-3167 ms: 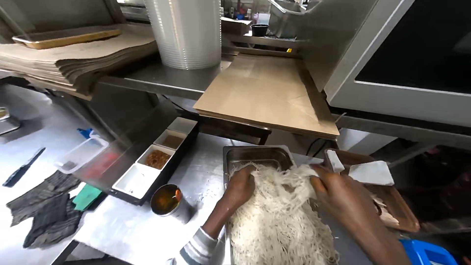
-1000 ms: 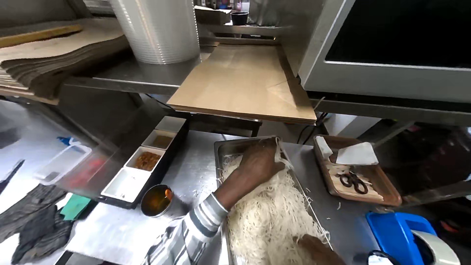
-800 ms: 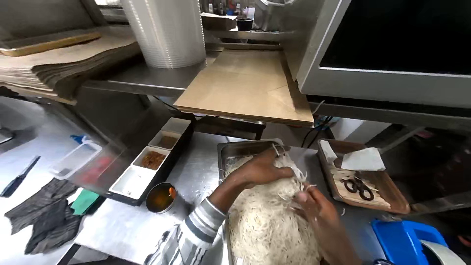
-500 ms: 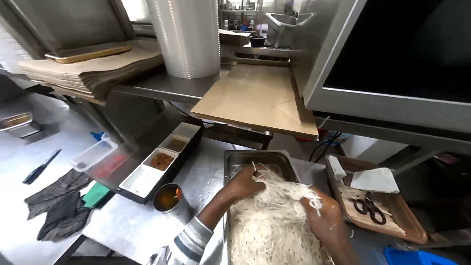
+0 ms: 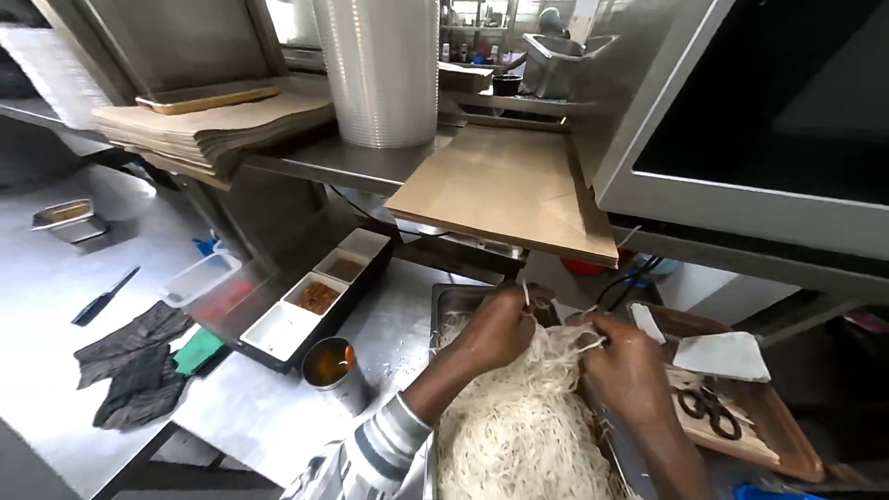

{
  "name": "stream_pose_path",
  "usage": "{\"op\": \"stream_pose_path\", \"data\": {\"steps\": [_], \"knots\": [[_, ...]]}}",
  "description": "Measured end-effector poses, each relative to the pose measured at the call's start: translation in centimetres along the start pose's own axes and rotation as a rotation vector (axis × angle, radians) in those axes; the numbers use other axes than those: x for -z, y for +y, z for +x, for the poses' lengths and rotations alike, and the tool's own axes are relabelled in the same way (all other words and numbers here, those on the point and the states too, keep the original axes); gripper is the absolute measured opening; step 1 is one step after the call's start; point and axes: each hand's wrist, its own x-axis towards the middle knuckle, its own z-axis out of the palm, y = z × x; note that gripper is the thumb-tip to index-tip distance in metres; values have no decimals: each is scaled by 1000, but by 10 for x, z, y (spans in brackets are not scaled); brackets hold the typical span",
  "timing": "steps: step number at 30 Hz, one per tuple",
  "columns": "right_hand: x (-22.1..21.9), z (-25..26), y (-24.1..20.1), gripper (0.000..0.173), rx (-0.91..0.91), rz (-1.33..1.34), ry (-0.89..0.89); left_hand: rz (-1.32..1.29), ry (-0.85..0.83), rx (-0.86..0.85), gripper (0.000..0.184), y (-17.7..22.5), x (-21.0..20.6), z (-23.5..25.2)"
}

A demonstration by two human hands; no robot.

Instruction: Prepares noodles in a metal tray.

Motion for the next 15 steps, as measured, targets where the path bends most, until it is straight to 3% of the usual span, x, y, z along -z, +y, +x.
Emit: {"op": "stream_pose_path", "data": {"steps": [2,3,6,8,11,13,15], "knots": [[1,-7,3,25,-84,-37,-275,-71,14,16,40,1,-2,0],[0,-12,8,31,-82,-25,-305,-106,16,30,40,1,-3,1],[-11,-23,17,48,16,205,-87,-360,3,94,39,-6,-9,5],[-24,-24,14,55,2,331,-112,-577,-6,164,37,-9,-15,6],[-37,-27,14,27,11,217,60,-666,42,240,33,-15,-16,9],[-26,-29,13,24,-3,177,215,-675,137,289,33,-29,-9,10],[-18,-27,16,27,-39,205,242,-710,233,344,33,-41,-3,9]]}}
